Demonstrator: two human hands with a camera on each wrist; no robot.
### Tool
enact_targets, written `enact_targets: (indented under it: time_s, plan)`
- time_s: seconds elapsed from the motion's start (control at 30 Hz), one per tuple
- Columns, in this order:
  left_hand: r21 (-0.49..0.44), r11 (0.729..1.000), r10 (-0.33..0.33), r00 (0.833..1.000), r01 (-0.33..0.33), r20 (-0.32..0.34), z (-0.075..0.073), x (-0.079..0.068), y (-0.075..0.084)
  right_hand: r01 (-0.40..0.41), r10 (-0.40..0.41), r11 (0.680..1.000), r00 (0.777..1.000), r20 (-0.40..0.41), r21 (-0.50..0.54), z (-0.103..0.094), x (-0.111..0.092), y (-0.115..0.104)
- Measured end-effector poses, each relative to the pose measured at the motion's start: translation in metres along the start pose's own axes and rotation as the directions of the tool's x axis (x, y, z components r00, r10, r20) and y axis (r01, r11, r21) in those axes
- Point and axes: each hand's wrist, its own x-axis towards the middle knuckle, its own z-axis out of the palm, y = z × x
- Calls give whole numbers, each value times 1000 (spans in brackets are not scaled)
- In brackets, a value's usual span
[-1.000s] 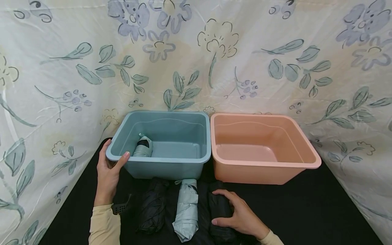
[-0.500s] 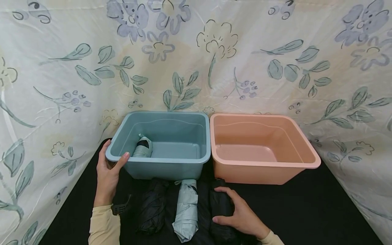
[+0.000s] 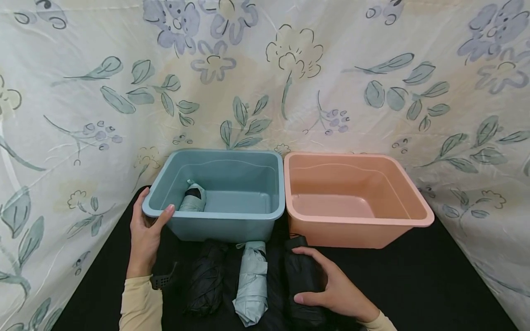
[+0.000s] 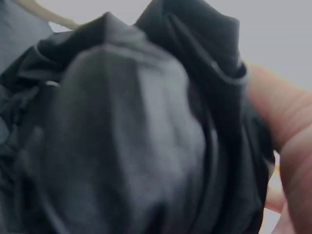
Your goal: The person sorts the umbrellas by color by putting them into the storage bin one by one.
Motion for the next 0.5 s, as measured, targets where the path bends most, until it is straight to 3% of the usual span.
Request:
enact_targets:
  time_s: [0.27,0.5]
  plan:
    - [-13,1000,-4,1000,4,1,0,-1,0,56,-61,995,996,65,82,-2,-11,-26]
    - [-9,1000,0,1000,0,6,-1,0,-1,69,-74,993,996,44,96,-6,-20,-41]
